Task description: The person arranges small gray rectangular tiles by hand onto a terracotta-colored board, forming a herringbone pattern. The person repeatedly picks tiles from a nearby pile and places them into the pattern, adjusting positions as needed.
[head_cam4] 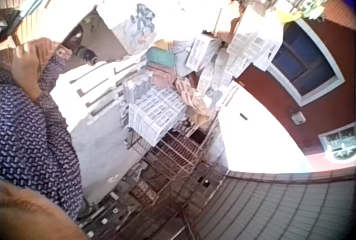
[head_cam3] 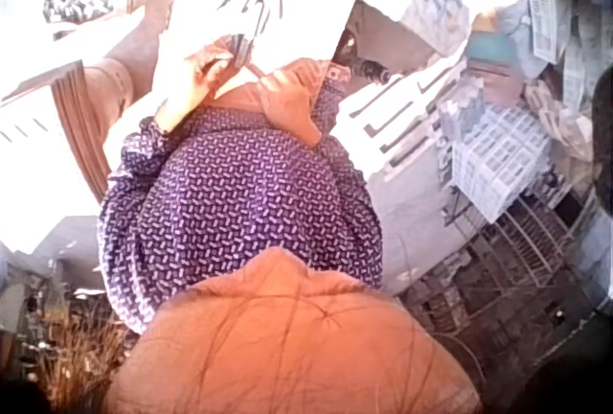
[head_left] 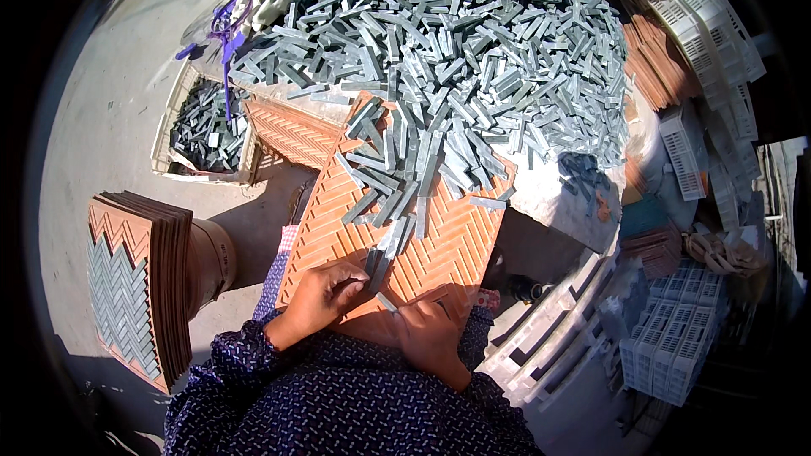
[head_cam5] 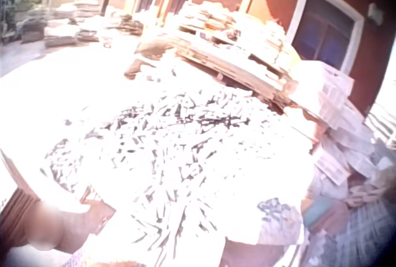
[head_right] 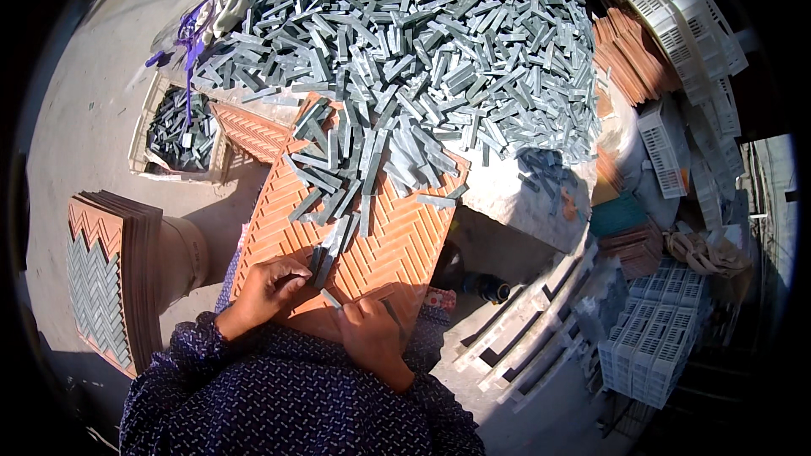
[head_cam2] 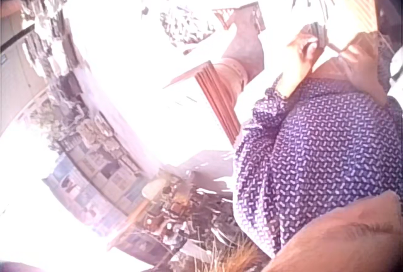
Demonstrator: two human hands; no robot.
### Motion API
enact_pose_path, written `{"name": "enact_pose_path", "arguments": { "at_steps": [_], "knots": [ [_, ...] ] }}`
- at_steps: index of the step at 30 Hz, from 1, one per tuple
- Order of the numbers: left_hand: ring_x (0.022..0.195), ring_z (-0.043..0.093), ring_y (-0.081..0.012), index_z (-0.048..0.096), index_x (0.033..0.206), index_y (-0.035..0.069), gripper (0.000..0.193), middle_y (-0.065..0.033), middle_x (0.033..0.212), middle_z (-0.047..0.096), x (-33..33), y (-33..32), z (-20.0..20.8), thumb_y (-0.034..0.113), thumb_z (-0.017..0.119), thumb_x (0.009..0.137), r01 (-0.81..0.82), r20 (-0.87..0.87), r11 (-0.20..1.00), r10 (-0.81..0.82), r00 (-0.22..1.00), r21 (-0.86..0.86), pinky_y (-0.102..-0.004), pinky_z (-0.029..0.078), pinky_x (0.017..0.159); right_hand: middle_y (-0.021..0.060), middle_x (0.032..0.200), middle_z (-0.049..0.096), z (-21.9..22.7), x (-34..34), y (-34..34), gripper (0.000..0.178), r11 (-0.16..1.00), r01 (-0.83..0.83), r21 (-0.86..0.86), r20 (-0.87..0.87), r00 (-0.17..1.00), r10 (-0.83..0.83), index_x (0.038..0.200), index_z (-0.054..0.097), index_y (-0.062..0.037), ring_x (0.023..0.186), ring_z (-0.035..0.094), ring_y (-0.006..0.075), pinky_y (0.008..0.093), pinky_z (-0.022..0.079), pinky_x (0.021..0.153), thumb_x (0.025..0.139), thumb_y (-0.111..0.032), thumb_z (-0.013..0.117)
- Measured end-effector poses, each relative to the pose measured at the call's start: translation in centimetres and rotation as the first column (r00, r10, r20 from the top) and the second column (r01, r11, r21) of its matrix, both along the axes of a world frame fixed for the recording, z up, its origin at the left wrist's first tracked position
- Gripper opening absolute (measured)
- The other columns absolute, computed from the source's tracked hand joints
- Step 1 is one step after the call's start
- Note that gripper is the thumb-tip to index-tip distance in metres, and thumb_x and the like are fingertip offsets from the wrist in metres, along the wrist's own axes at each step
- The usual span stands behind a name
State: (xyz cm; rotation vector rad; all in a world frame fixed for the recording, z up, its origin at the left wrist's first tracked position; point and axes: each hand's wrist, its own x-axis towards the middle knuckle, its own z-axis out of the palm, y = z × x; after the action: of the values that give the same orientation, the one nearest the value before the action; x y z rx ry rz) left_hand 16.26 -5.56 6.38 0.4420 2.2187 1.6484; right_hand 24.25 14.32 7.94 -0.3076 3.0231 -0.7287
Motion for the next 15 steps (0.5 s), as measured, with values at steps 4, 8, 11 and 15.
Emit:
{"name": "enact_pose_path", "arguments": {
  "at_steps": [4, 8, 11, 15],
  "knots": [
    [0.081, 0.066, -0.0276, 0.066, 0.095, -0.002, 0.012, -0.0153, 0.090, 0.067, 0.1, 0.0, -0.2, 0.001, 0.065, 0.084, -0.001, -0.034, 1.000, 0.001, 0.999, -0.010, -0.0326, 0.052, 0.072, 0.0105, 0.076, 0.058, -0.9, 0.0, -0.3, 0.015, 0.995, 0.079, -0.065, 0.006, 0.997, -0.079, 0.092, 0.060, -0.0055, 0.071, 0.059, 0.0274, 0.0389, 0.047, 0.059, 0.083, -0.016, 0.066],
    [0.081, 0.065, -0.0327, 0.065, 0.092, -0.001, 0.010, -0.0164, 0.089, 0.066, 0.4, 0.0, -0.2, -0.001, 0.064, 0.082, -0.013, -0.169, 0.998, 0.002, 0.986, -0.069, -0.0360, 0.053, 0.072, 0.0103, 0.076, 0.058, -1.2, -0.2, -0.2, 0.018, 0.997, 0.022, -0.073, -0.022, 0.999, -0.024, 0.094, 0.059, -0.0055, 0.070, 0.059, 0.0268, 0.0387, 0.048, 0.059, 0.082, -0.015, 0.067],
    [0.083, 0.064, -0.0339, 0.062, 0.094, -0.001, 0.014, -0.0167, 0.093, 0.066, 0.4, 0.0, -0.4, 0.001, 0.066, 0.081, -0.029, -0.281, 0.990, -0.012, 0.960, -0.141, -0.0377, 0.053, 0.073, 0.0102, 0.079, 0.062, -0.1, -0.7, -0.7, 0.020, 0.994, 0.057, -0.091, 0.003, 0.998, -0.057, 0.098, 0.062, -0.0064, 0.075, 0.062, 0.0281, 0.0391, 0.050, 0.063, 0.082, -0.017, 0.066],
    [0.088, 0.063, -0.0335, 0.057, 0.106, -0.003, 0.033, -0.0177, 0.101, 0.064, 0.5, 0.9, 0.3, 0.012, 0.069, 0.079, -0.054, -0.353, 0.940, -0.073, 0.933, -0.337, -0.0381, 0.052, 0.075, 0.0096, 0.079, 0.061, -1.8, -0.8, -0.7, 0.016, 0.993, 0.027, -0.111, 0.024, 0.999, -0.025, 0.095, 0.062, -0.0078, 0.076, 0.063, 0.0294, 0.0388, 0.051, 0.064, 0.082, -0.016, 0.066]
  ]
}}
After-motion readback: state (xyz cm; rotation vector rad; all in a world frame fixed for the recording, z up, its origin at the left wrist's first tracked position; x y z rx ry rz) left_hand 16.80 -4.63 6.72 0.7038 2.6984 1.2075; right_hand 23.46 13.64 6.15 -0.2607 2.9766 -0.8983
